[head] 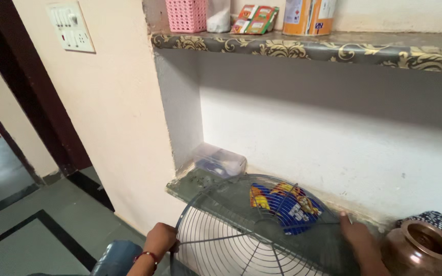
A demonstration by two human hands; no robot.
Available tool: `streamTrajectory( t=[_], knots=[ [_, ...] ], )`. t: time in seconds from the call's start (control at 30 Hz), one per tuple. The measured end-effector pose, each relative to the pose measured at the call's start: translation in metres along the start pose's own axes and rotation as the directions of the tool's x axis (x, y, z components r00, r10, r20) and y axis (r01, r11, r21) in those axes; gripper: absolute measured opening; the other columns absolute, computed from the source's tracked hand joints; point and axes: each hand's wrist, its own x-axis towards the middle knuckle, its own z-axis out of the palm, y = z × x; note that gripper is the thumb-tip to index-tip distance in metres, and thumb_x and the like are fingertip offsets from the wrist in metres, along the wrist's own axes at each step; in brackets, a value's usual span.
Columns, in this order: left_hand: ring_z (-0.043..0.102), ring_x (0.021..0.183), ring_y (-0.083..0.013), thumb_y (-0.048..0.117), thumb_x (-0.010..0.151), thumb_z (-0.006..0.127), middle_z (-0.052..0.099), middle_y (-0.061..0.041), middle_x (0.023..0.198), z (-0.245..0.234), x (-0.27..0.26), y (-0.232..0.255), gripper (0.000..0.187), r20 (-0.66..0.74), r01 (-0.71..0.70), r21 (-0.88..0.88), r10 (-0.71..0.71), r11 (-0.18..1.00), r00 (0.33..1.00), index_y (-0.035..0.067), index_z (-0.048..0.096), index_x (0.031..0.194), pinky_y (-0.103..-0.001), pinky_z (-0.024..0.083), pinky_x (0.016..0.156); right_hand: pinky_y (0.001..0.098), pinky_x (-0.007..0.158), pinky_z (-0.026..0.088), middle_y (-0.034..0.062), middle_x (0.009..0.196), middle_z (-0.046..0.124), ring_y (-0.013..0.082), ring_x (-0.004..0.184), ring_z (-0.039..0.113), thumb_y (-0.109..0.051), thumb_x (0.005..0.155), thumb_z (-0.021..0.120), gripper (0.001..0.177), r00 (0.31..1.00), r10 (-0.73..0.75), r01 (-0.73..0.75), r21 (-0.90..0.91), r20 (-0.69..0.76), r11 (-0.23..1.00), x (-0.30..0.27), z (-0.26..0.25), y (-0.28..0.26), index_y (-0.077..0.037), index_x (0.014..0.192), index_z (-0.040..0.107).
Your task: The person reassembles an electric fan by hand. They attach the front grille to the fan head, then secure the power cord to the grille using a zip tie.
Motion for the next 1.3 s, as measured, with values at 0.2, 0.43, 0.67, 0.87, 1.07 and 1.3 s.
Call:
streamTrajectory(
  t=[0.2, 0.43, 0.67, 0.87, 1.07, 1.3],
  knots=[
    [0.077, 0.09, -0.0364, 0.02, 0.089, 0.065, 0.075, -0.025, 0.087, 0.043, 0.038, -0.006, 0.025, -0.149, 0.203, 0.057, -0.193, 0.977, 0.97, -0.001, 0.078, 0.086, -0.039, 0.061, 0.082, 0.0547, 0.115, 0.041, 0.032, 0.14, 0.061, 0.0496, 0.135, 0.054, -0.081, 0.095, 0.032, 0.099, 0.996, 0.088, -0.088, -0.019, 0.015, 0.996, -0.002, 0.004, -0.012, 0.003, 0.135, 0.067],
    [0.074, 0.094, -0.0378, 0.02, 0.083, 0.071, 0.076, -0.025, 0.092, 0.076, 0.05, -0.033, 0.022, -0.08, 0.18, 0.122, -0.171, 0.976, 0.982, -0.001, 0.078, 0.088, -0.039, 0.06, 0.084, 0.0546, 0.118, 0.037, 0.0253, 0.145, 0.059, 0.0453, 0.138, 0.053, -0.076, 0.099, 0.027, 0.09, 0.996, 0.084, -0.082, -0.068, 0.029, 0.994, -0.011, -0.002, -0.012, -0.005, 0.136, 0.068],
    [0.077, 0.074, -0.0323, 0.009, 0.087, 0.063, 0.077, -0.021, 0.081, 0.063, 0.038, -0.017, 0.019, 0.148, 0.412, -0.261, -0.385, 0.873, 0.911, -0.004, 0.075, 0.083, -0.046, 0.062, 0.068, 0.0569, 0.114, 0.039, 0.0243, 0.147, 0.057, 0.0469, 0.139, 0.048, -0.078, 0.1, 0.03, 0.089, 0.993, 0.116, -0.119, -0.107, -0.038, 0.987, -0.041, -0.017, -0.03, -0.007, 0.137, 0.069],
    [0.071, 0.07, -0.0293, 0.004, 0.092, 0.058, 0.073, -0.016, 0.075, 0.063, 0.038, -0.031, 0.018, 0.342, 0.455, -0.435, -0.324, 0.777, 0.882, -0.003, 0.07, 0.082, -0.047, 0.059, 0.06, 0.0559, 0.113, 0.042, 0.0252, 0.145, 0.059, 0.045, 0.136, 0.053, -0.08, 0.096, 0.034, 0.088, 0.99, 0.14, -0.142, -0.061, -0.032, 0.988, -0.055, -0.031, -0.035, -0.011, 0.138, 0.068],
    [0.063, 0.061, -0.0289, 0.003, 0.094, 0.056, 0.064, -0.016, 0.071, 0.074, 0.051, -0.044, 0.018, 0.351, 0.442, -0.473, -0.297, 0.762, 0.888, -0.001, 0.062, 0.077, -0.049, 0.053, 0.054, 0.0569, 0.11, 0.046, 0.0243, 0.142, 0.063, 0.0437, 0.133, 0.058, -0.08, 0.098, 0.033, 0.089, 0.993, 0.12, -0.121, -0.102, -0.016, 0.987, -0.054, -0.035, -0.04, -0.009, 0.134, 0.072],
    [0.061, 0.055, -0.0242, 0.012, 0.095, 0.066, 0.064, -0.012, 0.071, 0.075, 0.045, -0.038, 0.016, 0.347, 0.438, -0.553, -0.282, 0.709, 0.894, -0.002, 0.068, 0.087, -0.046, 0.056, 0.052, 0.0584, 0.108, 0.045, 0.0249, 0.14, 0.062, 0.044, 0.132, 0.057, -0.078, 0.097, 0.032, 0.086, 0.998, 0.06, -0.054, -0.17, 0.032, 0.984, -0.047, -0.035, -0.043, -0.01, 0.133, 0.07]
  ],
)
